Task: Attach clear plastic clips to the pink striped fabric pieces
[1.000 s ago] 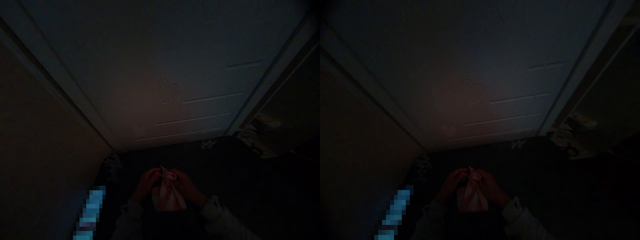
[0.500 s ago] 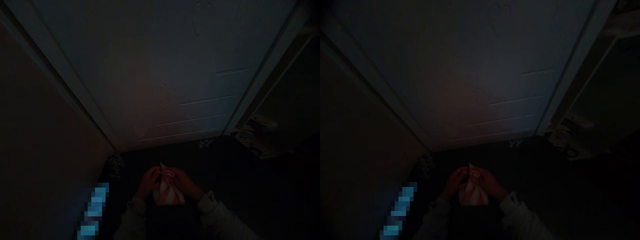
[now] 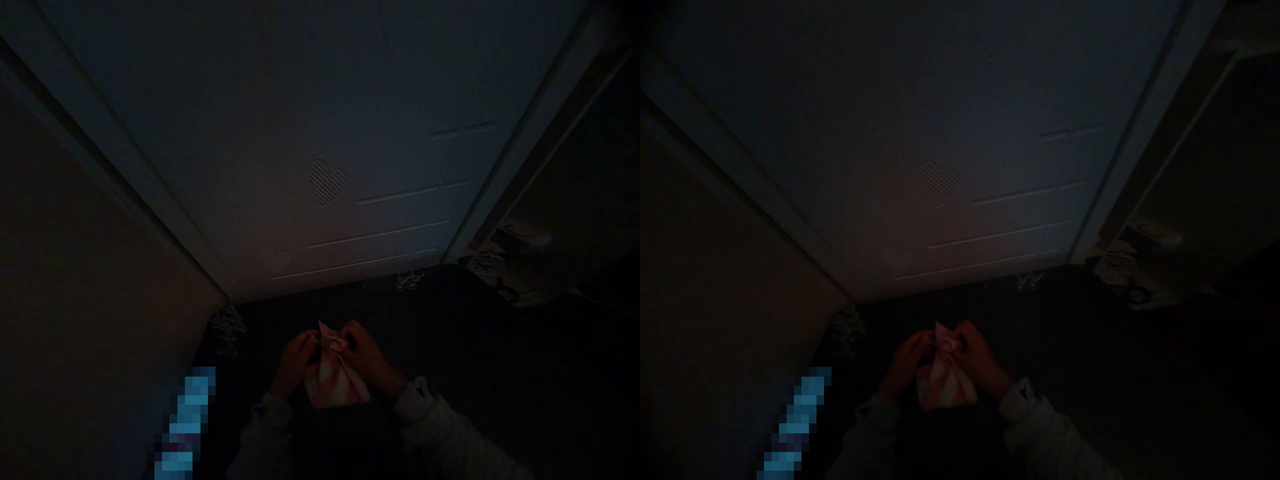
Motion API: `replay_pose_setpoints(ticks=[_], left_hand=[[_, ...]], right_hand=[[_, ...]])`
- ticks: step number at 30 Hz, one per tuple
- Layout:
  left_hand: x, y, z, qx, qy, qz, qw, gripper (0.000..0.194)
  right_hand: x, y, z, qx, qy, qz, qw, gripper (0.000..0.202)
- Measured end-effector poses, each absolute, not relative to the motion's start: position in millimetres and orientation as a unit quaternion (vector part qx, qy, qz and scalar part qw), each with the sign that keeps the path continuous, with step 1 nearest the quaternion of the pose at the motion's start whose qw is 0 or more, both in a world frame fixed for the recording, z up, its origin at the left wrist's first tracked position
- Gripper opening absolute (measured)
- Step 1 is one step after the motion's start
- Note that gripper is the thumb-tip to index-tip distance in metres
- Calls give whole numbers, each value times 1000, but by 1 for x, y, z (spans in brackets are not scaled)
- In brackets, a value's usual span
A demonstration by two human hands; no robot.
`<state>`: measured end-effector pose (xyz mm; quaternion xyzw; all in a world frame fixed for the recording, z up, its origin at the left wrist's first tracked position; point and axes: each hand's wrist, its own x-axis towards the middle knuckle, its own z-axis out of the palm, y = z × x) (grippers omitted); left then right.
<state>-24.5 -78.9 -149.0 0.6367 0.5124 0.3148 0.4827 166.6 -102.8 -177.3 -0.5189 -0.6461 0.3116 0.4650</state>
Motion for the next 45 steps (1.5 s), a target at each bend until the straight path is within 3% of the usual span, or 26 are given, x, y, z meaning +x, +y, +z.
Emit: replay_pose_setpoints(ticks=[10, 35, 45], left_hand=[[-27, -78, -148, 642, 510, 302, 487, 36], [-29, -78, -153, 663, 484, 310, 480, 31], [-27, -93, -155, 675, 478, 318, 463, 28]], right_hand=[[168, -103, -172, -499, -675, 331, 431, 12], [164, -105, -171, -422, -758, 299, 397, 36], [160, -121, -176, -419, -752, 314, 400, 21]])
